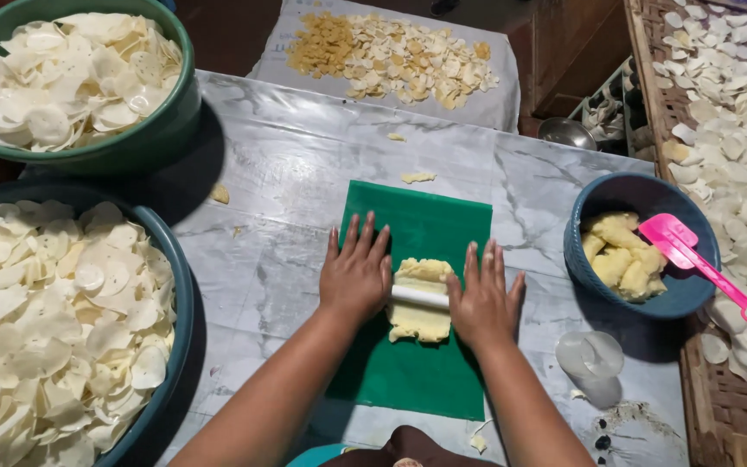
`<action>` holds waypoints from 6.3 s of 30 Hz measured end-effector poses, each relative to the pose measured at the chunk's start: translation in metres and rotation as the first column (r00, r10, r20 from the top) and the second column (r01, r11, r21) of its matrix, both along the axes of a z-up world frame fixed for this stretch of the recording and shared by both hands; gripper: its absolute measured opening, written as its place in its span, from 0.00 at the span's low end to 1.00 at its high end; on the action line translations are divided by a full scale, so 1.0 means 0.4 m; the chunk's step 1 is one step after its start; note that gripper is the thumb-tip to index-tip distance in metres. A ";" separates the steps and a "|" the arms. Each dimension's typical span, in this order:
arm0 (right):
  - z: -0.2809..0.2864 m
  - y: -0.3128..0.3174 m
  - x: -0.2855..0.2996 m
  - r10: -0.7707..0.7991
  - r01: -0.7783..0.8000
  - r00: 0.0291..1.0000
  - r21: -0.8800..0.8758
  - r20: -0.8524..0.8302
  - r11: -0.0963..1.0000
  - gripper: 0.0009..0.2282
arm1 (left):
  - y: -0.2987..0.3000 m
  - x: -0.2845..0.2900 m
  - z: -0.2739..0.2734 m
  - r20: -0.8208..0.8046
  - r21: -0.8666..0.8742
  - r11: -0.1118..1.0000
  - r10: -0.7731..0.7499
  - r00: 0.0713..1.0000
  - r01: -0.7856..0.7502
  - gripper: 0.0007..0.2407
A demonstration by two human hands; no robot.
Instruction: Rolling out small portions of dough into thin sheets using a rolling pin
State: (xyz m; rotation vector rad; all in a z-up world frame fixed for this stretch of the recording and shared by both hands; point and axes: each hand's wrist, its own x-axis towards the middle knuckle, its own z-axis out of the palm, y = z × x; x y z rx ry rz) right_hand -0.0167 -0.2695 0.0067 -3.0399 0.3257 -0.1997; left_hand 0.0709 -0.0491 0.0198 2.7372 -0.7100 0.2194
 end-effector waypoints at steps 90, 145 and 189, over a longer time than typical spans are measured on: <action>-0.004 -0.003 0.022 -0.079 0.080 0.996 0.036 -0.042 0.996 0.30 | -0.014 0.032 0.020 -0.132 0.038 0.998 -0.038 0.990 0.043 0.25; 0.021 0.060 -0.079 -0.050 0.053 0.995 0.037 -0.092 0.998 0.28 | 0.036 -0.098 0.016 -0.282 0.099 0.995 0.051 0.958 -0.024 0.26; 0.006 0.090 -0.263 0.004 0.004 0.994 0.070 -0.113 0.998 0.31 | 0.143 -0.264 -0.051 -0.169 0.089 0.994 -0.052 0.984 0.068 0.25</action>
